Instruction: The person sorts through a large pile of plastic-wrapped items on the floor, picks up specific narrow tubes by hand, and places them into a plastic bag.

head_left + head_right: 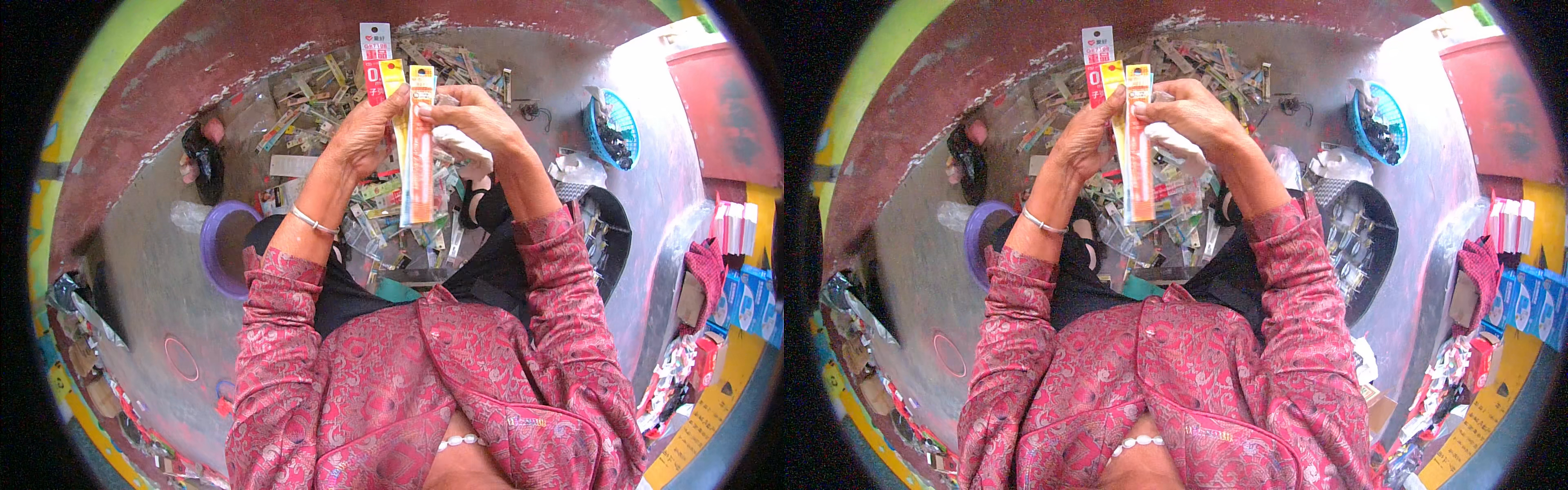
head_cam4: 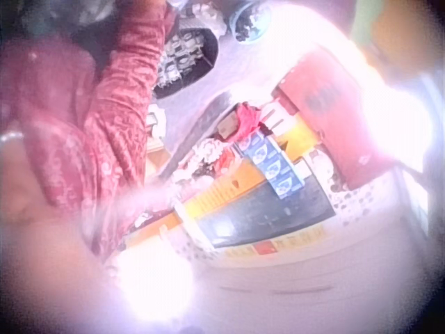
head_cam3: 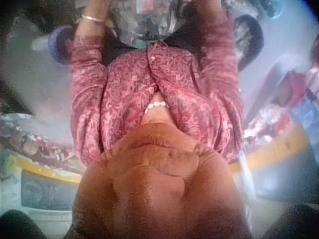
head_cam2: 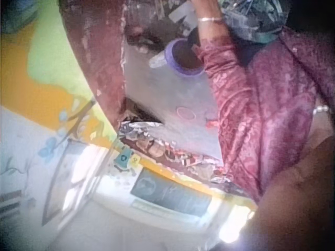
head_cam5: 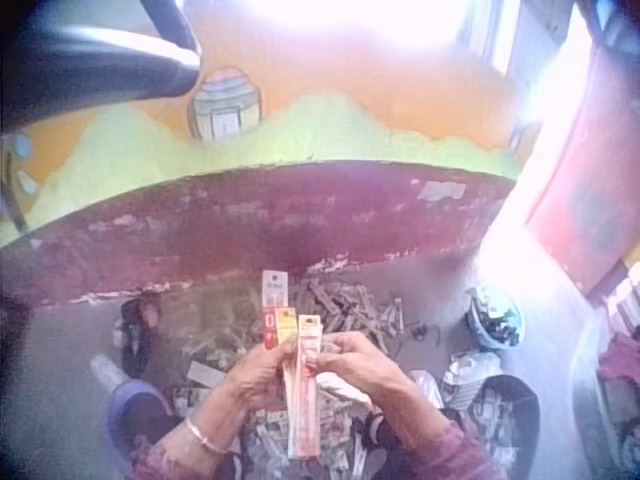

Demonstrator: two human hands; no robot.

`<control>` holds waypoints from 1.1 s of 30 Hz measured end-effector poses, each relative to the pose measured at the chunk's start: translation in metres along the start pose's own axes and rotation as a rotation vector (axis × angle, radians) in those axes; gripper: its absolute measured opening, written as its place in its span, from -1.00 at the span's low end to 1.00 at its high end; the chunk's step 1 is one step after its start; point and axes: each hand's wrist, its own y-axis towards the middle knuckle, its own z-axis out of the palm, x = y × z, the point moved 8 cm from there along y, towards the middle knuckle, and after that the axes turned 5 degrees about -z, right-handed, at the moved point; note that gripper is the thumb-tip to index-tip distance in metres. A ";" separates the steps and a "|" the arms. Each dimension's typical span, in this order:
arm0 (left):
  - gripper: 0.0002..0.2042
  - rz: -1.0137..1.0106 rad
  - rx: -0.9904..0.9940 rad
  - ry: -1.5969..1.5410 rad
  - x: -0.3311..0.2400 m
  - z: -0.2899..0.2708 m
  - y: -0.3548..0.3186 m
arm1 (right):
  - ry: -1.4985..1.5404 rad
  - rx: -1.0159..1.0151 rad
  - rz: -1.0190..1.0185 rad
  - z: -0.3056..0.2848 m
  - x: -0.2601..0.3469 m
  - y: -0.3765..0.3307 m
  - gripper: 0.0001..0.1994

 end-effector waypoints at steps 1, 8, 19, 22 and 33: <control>-0.63 -0.006 0.013 -0.038 0.002 -0.001 0.002 | 0.039 -0.015 0.015 0.002 -0.002 0.003 -0.79; -0.58 -0.067 -0.059 -0.078 0.014 -0.012 0.012 | -0.166 -0.191 -0.063 0.000 -0.003 0.001 -0.68; -0.42 -0.196 0.071 0.083 0.022 0.003 0.010 | -0.185 -0.117 0.089 -0.003 -0.015 0.007 -0.76; -0.41 -0.157 0.012 0.103 0.021 0.004 0.009 | -0.175 -0.198 0.065 -0.004 -0.009 0.001 -0.82; -0.57 -0.245 0.002 -0.226 0.028 -0.013 0.016 | 0.278 -0.300 0.036 -0.025 -0.013 0.004 -0.86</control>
